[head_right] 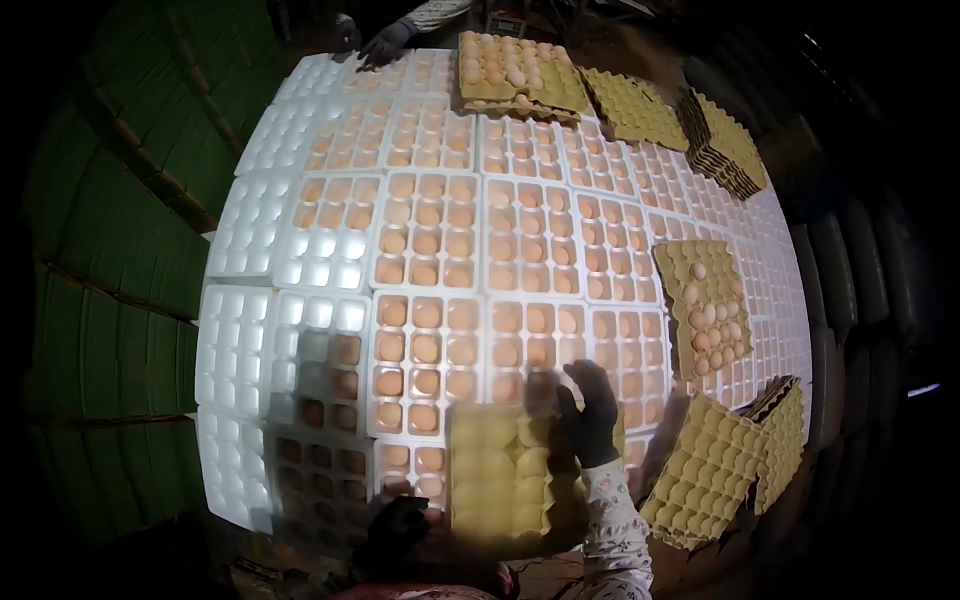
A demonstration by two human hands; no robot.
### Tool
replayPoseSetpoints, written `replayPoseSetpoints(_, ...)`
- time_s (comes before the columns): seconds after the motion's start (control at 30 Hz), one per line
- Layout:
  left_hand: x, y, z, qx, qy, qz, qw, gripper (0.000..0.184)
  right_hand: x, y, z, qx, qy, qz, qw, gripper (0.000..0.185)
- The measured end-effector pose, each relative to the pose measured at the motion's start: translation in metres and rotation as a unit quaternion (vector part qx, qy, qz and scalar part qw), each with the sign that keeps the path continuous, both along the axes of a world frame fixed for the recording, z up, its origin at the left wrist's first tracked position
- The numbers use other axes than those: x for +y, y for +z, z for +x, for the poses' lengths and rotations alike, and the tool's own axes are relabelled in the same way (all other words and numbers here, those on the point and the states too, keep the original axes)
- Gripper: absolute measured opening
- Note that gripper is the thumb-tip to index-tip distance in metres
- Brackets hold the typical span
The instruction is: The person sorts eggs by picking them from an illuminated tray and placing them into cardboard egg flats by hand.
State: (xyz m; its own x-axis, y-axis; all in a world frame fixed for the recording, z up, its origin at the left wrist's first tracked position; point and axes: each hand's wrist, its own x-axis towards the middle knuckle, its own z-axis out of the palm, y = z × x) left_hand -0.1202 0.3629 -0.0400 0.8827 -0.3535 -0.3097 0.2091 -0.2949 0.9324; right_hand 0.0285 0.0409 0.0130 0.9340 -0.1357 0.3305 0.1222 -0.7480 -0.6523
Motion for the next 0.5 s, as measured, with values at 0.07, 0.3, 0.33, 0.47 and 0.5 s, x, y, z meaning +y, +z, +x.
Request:
replayPoseSetpoints(0.07, -0.009, 0.008, -0.012, 0.05, -0.017, 0.014, 0.999, 0.033, -0.03, -0.003, -0.095, 0.076, -0.114, -0.063, 0.989, 0.036)
replayPoseSetpoints(0.3, -0.063, 0.064, 0.011, -0.129, -0.056, -0.001, 0.99, 0.039, -0.032, -0.026, -0.218, 0.215, -0.176, -0.187, 0.942, 0.038)
replayPoseSetpoints(0.33, -0.054, 0.046, 0.01, -0.053, -0.002, -0.032, 0.998, 0.037, -0.033, -0.036, -0.222, 0.164, -0.204, -0.063, 0.963, 0.035)
replayPoseSetpoints(0.47, -0.061, 0.064, 0.019, -0.051, 0.026, 0.056, 0.997, 0.044, -0.059, 0.029, -0.232, 0.004, -0.233, -0.019, 0.972, 0.034)
replayPoseSetpoints(0.5, -0.082, 0.072, 0.024, -0.11, -0.029, 0.138, 0.984, 0.044, -0.073, 0.047, -0.238, -0.013, -0.219, 0.27, 0.938, 0.036)
